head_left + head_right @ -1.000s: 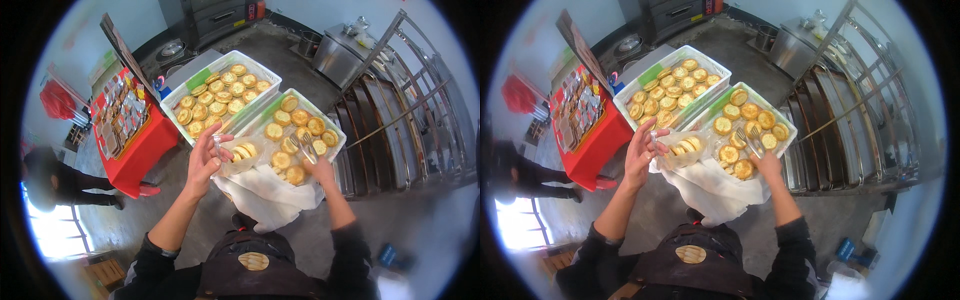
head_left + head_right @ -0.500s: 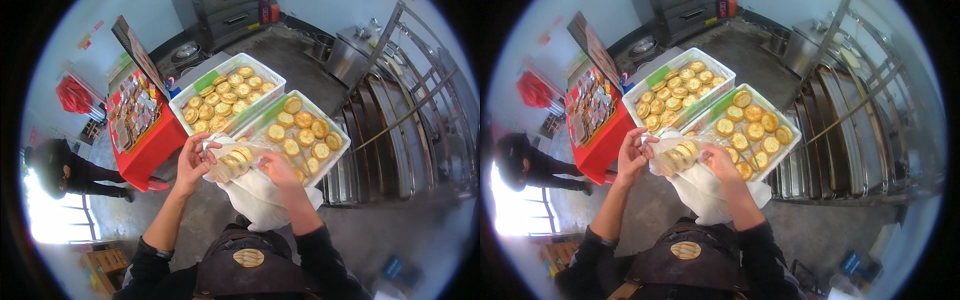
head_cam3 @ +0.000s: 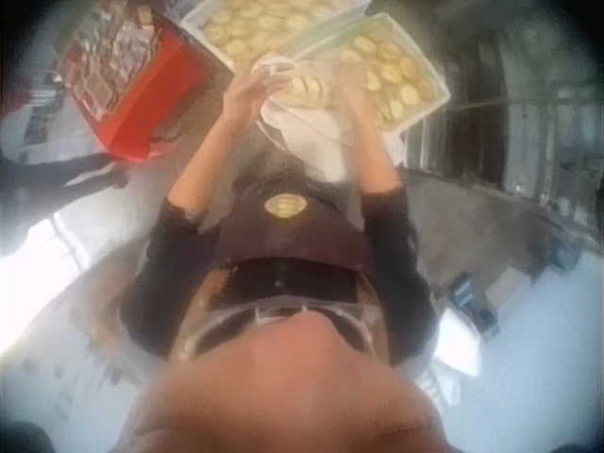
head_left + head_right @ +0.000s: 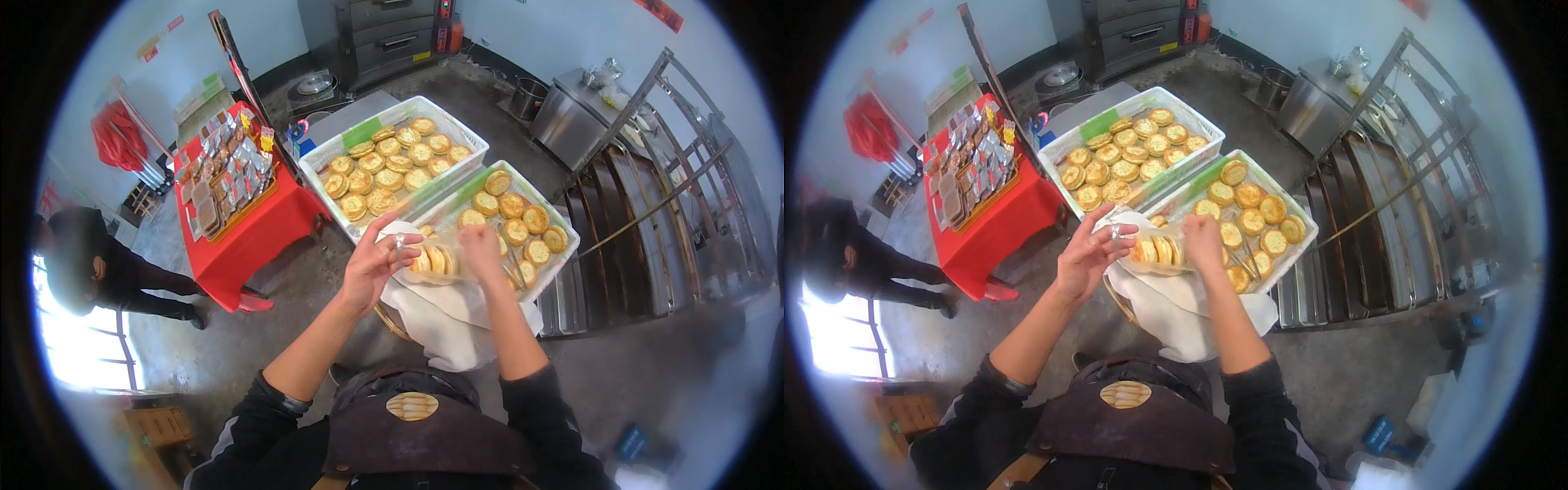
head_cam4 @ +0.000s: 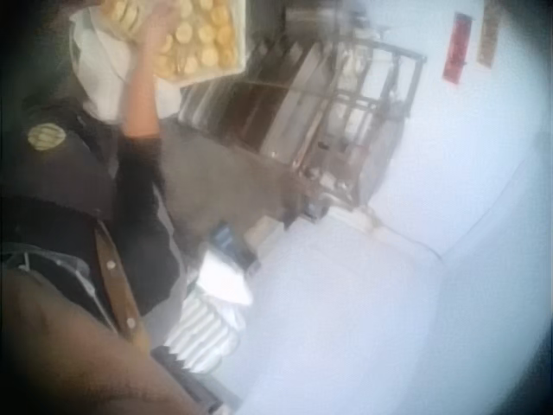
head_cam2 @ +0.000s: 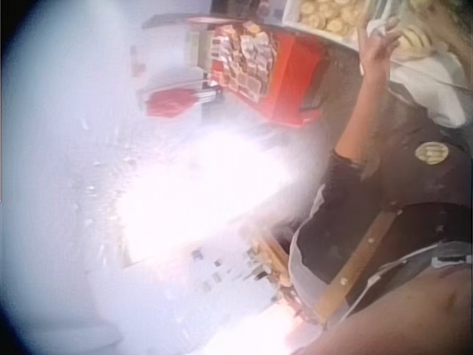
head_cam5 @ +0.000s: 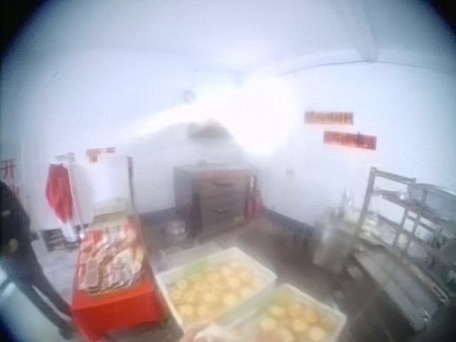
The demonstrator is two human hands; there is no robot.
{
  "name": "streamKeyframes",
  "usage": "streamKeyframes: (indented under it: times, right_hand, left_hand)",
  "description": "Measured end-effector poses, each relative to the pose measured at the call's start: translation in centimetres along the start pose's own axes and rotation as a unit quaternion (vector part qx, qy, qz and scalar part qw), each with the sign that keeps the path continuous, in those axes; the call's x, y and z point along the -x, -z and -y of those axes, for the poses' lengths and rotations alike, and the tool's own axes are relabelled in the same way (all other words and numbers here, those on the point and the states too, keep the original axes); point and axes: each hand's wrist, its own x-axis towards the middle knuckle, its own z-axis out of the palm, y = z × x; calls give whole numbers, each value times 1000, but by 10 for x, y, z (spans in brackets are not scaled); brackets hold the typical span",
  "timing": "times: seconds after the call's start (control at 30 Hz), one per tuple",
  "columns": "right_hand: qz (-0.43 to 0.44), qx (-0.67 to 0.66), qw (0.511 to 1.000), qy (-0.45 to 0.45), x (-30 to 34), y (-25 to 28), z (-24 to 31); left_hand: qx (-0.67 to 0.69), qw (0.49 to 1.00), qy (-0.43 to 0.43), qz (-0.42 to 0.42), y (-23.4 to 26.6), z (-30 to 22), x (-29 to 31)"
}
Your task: The person transfers baked pastries from metal trays into white plastic bins using tongs, then places the bins on a rack. The person also handles dough on a stainless steel table and packs pastries into a plastic bag.
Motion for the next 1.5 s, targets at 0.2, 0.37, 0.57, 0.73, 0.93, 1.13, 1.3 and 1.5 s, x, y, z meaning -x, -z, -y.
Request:
streamKeyframes:
  times: [0.2, 0.37, 0.57, 0.73, 0.93, 1.13, 1.3, 1.5]
  right_hand:
    - [82, -143, 985, 41, 56, -55, 93]
    - [103, 132, 962, 217, 164, -206, 204]
    - [137, 172, 895, 388, 243, -318, 232]
    - [236, 129, 930, 251, 258, -368, 128]
    - [338, 201, 909, 136, 236, -397, -13]
    - [348, 156, 909, 169, 173, -476, -30]
    - [319, 121, 924, 171, 128, -532, 11]
    - [263, 219, 932, 122, 146, -549, 35]
  left_hand:
    - [-26, 999, 0, 41, 68, -70, 27]
    - [-15, 999, 16, -27, 122, -133, 62]
    - [158, 987, -38, -19, 242, -233, 132]
    - [-59, 991, -65, -101, 369, -321, 200]
    - [-256, 932, -84, -242, 520, -406, 243]
    - [-375, 836, -123, -380, 636, -491, 282]
    - [-326, 810, -173, -456, 724, -532, 296]
    - [-218, 804, -123, -539, 859, -557, 328]
